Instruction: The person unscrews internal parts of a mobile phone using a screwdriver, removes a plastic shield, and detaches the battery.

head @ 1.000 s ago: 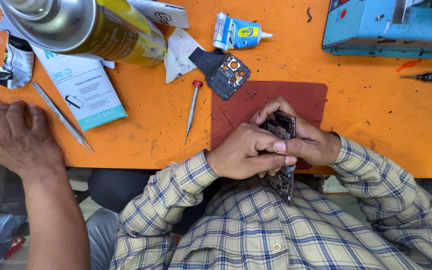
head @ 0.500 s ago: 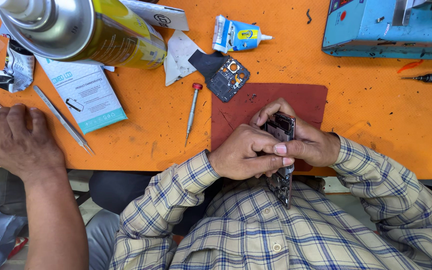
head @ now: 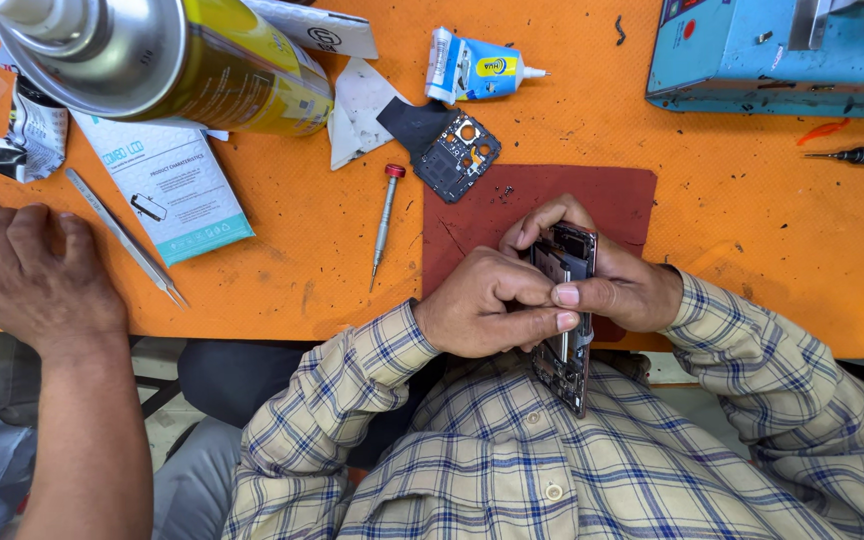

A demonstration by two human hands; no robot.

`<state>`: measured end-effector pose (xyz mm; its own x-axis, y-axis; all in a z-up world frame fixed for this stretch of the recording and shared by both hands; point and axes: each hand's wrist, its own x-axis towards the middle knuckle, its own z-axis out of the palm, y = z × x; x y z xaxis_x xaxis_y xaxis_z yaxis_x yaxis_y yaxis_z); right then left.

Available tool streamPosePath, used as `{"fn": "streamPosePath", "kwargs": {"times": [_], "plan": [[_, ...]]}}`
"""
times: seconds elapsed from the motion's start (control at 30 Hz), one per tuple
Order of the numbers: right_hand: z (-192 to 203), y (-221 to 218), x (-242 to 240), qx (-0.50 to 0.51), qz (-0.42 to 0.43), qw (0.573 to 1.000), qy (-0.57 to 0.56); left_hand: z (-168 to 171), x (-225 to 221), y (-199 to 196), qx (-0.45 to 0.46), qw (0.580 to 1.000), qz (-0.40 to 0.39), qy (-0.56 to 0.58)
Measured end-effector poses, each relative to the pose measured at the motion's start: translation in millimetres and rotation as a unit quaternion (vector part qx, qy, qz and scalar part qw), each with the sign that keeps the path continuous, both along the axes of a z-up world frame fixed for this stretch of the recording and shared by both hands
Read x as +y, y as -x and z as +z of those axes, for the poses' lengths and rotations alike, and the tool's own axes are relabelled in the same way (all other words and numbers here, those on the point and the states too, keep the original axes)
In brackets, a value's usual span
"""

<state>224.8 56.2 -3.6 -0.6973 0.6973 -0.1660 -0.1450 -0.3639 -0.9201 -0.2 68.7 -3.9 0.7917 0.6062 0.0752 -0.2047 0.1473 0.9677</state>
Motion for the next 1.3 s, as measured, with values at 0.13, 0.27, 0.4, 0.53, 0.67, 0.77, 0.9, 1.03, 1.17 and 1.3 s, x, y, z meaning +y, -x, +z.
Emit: {"fn": "streamPosePath", "kwargs": {"times": [0.13,0.27,0.4,0.53,0.67,0.77,0.9,1.03,1.17,1.3], "plan": [[0,0,3,-0.004,0.003,1.0,-0.008,1,1,0,-0.007,1.0,-0.003,0.003],[-1,-3,2,-0.019,-0.011,1.0,0.008,0,1,-3,-0.006,0.999,-0.001,0.036],[-2,-2,3,-0.025,-0.019,0.999,0.01,0,3,-2,-0.016,1.0,0.009,0.008],[-2,-2,3,-0.034,-0.016,0.999,0.004,0,3,-1,-0.002,1.0,0.007,0.003],[-2,-2,2,-0.03,-0.016,0.999,0.003,2,3,0,-0.002,1.0,-0.004,0.021],[-3,-2,2,-0.036,-0.017,0.999,-0.008,3,3,0,0.001,1.0,-0.009,0.027],[-5,-3,0,-0.032,-0.015,0.999,-0.004,3,4,1,-0.002,1.0,-0.011,0.027],[-7,-3,-1,-0.029,-0.015,0.999,-0.002,3,3,2,-0.004,0.999,-0.02,0.033],[-6,-3,-1,-0.031,-0.013,0.999,0.015,-2,2,2,-0.013,0.999,-0.019,0.022],[-1,-3,0,-0.02,-0.026,0.999,0.029,-10,-6,9,-0.011,0.972,-0.008,0.235]]}}
